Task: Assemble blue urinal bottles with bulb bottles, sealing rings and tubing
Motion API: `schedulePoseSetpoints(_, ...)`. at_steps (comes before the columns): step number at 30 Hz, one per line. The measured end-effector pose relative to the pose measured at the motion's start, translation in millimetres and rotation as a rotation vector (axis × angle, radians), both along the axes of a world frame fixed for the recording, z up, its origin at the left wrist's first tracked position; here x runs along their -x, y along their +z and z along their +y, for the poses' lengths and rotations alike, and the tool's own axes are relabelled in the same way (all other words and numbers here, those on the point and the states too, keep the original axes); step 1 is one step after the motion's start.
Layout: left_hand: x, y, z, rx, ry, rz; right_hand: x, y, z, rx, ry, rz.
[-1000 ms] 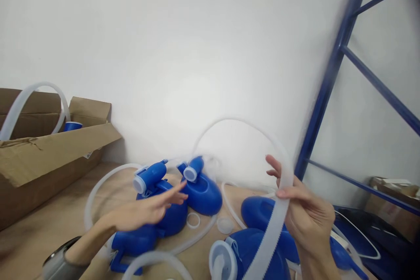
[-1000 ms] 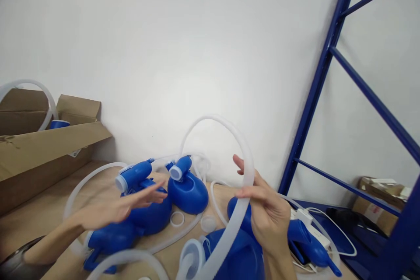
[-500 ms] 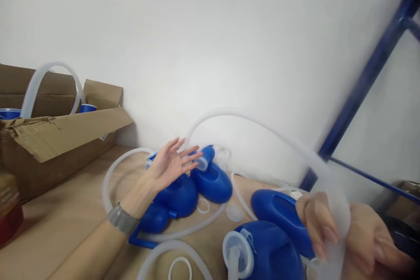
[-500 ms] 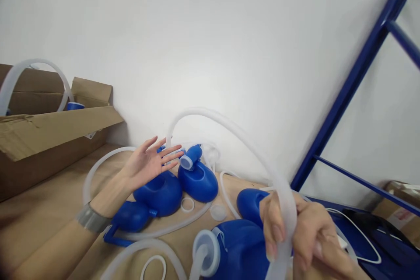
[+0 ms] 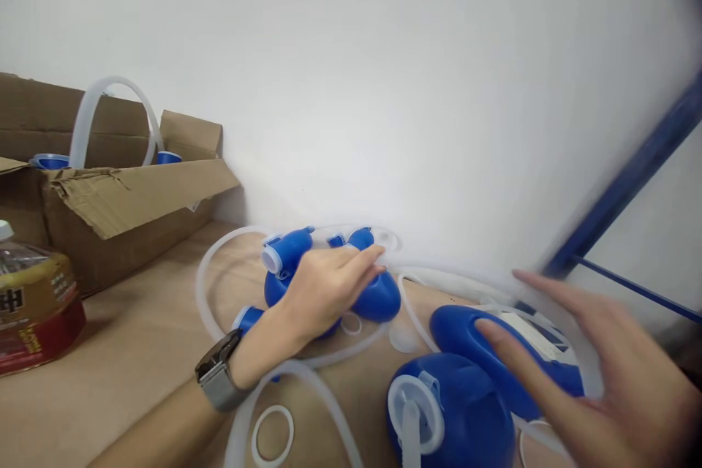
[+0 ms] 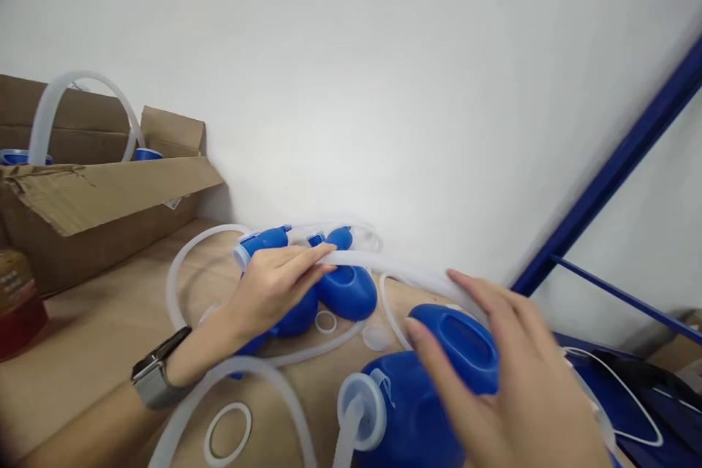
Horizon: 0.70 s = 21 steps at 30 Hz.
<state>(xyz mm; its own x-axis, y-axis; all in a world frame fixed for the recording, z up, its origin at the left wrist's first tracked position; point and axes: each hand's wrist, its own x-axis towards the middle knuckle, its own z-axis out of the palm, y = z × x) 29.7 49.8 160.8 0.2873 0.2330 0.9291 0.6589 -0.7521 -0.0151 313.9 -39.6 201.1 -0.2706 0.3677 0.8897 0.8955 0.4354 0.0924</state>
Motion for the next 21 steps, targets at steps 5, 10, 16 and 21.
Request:
schedulePoseSetpoints(5, -18.8, 6.1, -29.2, -0.208, 0.008, 0.014, 71.0, -10.8, -1.3, -0.128, -0.138, -0.168)
schedulePoseSetpoints(10, -16.0, 8.0, -35.0, -0.168, 0.084, -0.021, 66.5, -15.9, 25.2, -0.04, 0.066, -0.219)
schedulePoseSetpoints(16, 24.9, 28.3, -26.7, 0.434, 0.169, 0.335, 17.3, -0.9, 24.3, -0.125, -0.045, -0.043)
schedulePoseSetpoints(21, 29.0, 31.8, -31.3, 0.603, 0.214, 0.347, 27.7, -4.3, 22.4, -0.095, -0.119, -0.21)
